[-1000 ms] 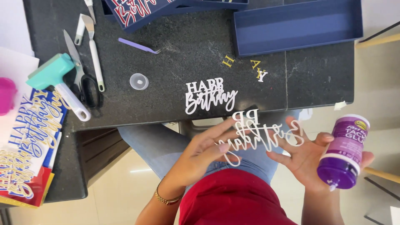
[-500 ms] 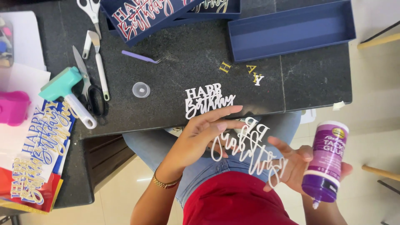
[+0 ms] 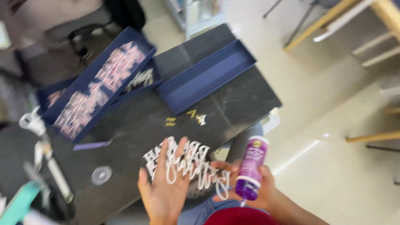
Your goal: Applying liquid adhesive to the back of a 'Happy Birthday' script cutout for a craft project.
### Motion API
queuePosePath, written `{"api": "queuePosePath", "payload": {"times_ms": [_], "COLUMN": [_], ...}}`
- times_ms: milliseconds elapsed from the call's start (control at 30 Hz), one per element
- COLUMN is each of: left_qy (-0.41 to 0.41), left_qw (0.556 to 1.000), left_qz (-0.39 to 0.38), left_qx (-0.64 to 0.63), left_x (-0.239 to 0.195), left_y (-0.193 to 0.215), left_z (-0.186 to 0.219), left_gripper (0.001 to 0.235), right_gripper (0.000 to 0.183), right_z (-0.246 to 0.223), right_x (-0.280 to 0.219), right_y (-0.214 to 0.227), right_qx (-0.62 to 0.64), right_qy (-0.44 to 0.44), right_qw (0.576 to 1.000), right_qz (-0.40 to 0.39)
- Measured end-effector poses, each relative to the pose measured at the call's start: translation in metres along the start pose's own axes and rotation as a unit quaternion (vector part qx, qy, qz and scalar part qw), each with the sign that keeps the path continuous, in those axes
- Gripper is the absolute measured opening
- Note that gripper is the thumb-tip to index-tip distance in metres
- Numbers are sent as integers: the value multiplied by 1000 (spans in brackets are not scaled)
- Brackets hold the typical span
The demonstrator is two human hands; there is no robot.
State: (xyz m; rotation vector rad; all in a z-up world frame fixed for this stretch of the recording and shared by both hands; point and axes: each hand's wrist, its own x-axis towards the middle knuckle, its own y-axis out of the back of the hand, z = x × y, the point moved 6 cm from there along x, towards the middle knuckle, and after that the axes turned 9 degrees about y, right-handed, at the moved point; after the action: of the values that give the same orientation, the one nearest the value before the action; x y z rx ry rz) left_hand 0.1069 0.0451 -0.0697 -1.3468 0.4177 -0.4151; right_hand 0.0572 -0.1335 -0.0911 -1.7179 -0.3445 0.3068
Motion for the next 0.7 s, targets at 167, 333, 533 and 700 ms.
{"api": "queuePosePath", "payload": {"times_ms": [167,333,533,700], "left_qy": [-49,-154,-157,-99], "left_qw": [997,987,984,987], "left_qz": [-46,31,89,108], "left_qx": [-33,18,-4,-70], "left_x": [-4,-5,10,22], "left_y": [13,16,12,-13], "left_z": [-33,-42,-45,-59], "left_gripper": [78,68,71,71], "right_gripper": [49,50,49,52], "right_z": [15,22,-11,-31], "right_x": [9,10,11,-7], "right_y": [1,4,-30,-20], "right_qx": [-17,-37,-237,-270], "right_qy": [22,9,105,125], "right_qw": [999,999,962,954], "right_qz": [22,29,-82,-24]}}
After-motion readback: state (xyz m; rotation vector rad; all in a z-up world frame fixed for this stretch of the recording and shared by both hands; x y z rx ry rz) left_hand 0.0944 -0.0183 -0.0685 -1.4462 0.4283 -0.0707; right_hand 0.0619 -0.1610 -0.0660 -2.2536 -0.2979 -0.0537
